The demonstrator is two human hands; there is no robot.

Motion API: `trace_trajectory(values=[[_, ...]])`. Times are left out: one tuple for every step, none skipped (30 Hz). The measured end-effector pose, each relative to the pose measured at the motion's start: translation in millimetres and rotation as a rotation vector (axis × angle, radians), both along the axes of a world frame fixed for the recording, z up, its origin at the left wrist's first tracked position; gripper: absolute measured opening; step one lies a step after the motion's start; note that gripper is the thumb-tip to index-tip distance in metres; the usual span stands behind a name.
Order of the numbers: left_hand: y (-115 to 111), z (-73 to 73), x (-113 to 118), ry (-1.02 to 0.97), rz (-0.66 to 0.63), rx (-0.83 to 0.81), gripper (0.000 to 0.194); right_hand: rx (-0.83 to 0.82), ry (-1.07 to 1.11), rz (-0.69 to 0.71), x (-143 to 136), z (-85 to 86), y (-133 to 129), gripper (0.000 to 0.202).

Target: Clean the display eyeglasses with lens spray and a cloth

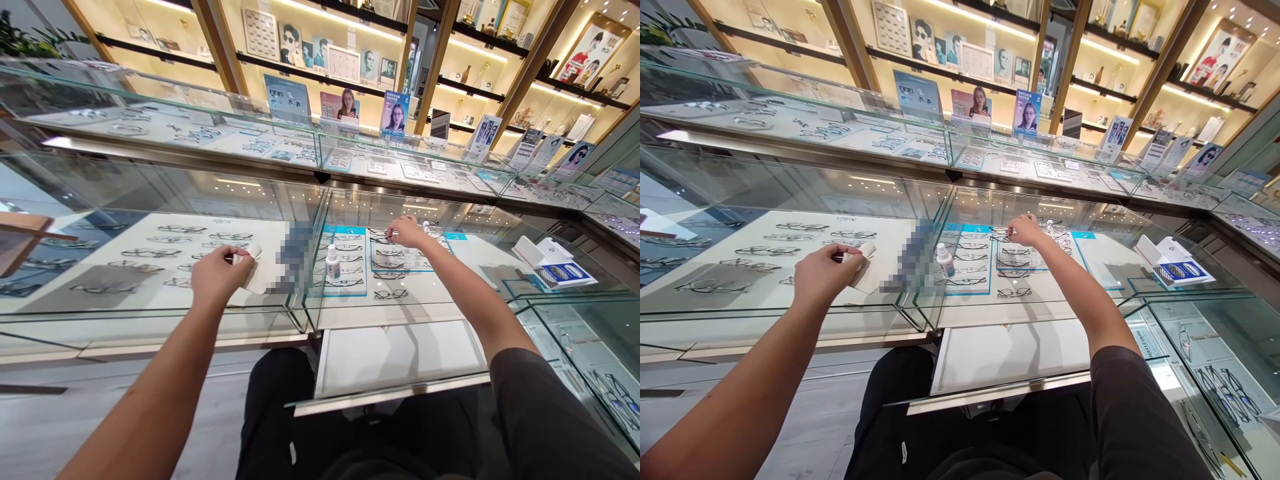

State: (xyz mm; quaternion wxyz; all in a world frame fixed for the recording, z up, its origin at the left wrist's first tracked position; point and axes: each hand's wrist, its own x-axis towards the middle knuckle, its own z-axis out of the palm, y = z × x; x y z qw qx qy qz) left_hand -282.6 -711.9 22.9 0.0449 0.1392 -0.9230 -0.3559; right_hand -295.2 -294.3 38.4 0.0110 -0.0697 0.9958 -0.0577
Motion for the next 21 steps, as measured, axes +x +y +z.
trace_trajectory(values=[[0.1,0.5,0.3,-0.002,0.004,0.001,0.015,-0.002,-0.006,0.005,0.5,0.4,1.1,0.01],[0.3,0.7,0.5,-0.003,0.009,0.001,0.016,-0.005,-0.01,0.008,1.1,0.7,1.9,0.009],[0.5,0.9,0.5,-0.003,0.01,-0.001,0.016,-0.007,-0.012,0.008,1.7,1.0,2.1,0.009],[0.7,0.9,0.5,-0.001,0.011,-0.005,0.017,-0.009,-0.012,0.005,2.5,1.3,1.9,0.009],[0.8,0.9,0.5,0.001,0.01,-0.008,0.017,-0.01,-0.01,-0.001,3.3,1.6,1.1,0.009],[0.9,1.0,0.5,0.001,0.011,-0.012,0.018,-0.01,-0.005,-0.009,4.1,2.0,0.0,0.009],[0.9,1.0,0.4,-0.003,0.01,-0.014,0.018,-0.011,0.0,-0.019,5.1,2.3,-1.6,0.009],[0.8,1.0,0.4,-0.006,0.011,-0.016,0.018,-0.011,0.004,-0.028,6.1,2.7,-3.4,0.009],[0.5,1.0,0.3,-0.011,0.01,-0.018,0.018,-0.012,0.008,-0.037,7.2,3.0,-5.5,0.01],[0.1,0.9,0.1,-0.016,0.009,-0.021,0.019,-0.013,0.009,-0.045,8.3,3.3,-7.8,0.01],[-0.5,0.7,-0.3,-0.02,0.008,-0.024,0.019,-0.015,0.009,-0.051,9.5,3.5,-10.1,0.01],[-1.1,0.3,-0.7,-0.019,0.005,-0.026,0.02,-0.016,0.007,-0.056,10.6,3.6,-12.6,0.01],[-1.8,-0.3,-1.3,-0.016,0.002,-0.028,0.021,-0.018,0.005,-0.061,11.8,3.7,-15.0,0.009],[-2.5,-1.0,-1.8,-0.013,0.0,-0.029,0.021,-0.019,0.002,-0.066,13.0,4.0,-17.2,0.009],[-3.0,-1.7,-2.3,-0.009,-0.002,-0.029,0.021,-0.019,0.0,-0.071,14.4,4.7,-19.2,0.008],[-3.4,-2.3,-2.7,-0.005,-0.001,-0.03,0.022,-0.017,-0.002,-0.075,16.1,6.3,-20.7,0.007],[-3.7,-2.7,-2.7,-0.004,0.004,-0.03,0.021,-0.018,0.003,-0.077,18.6,9.0,-21.6,0.007],[-3.8,-2.8,-2.5,-0.004,0.01,-0.032,0.021,-0.026,0.021,-0.074,22.0,13.4,-21.8,0.01],[-3.9,-2.6,-2.1,-0.008,0.015,-0.035,0.021,-0.046,0.053,-0.065,26.9,19.5,-21.4,0.016],[-3.9,-2.1,-1.6,-0.01,0.019,-0.039,0.021,-0.083,0.096,-0.049,33.6,27.6,-20.7,0.021],[-3.9,-1.3,-1.1,-0.013,0.02,-0.042,0.021,-0.14,0.144,-0.023,42.4,37.5,-20.1,0.023]])
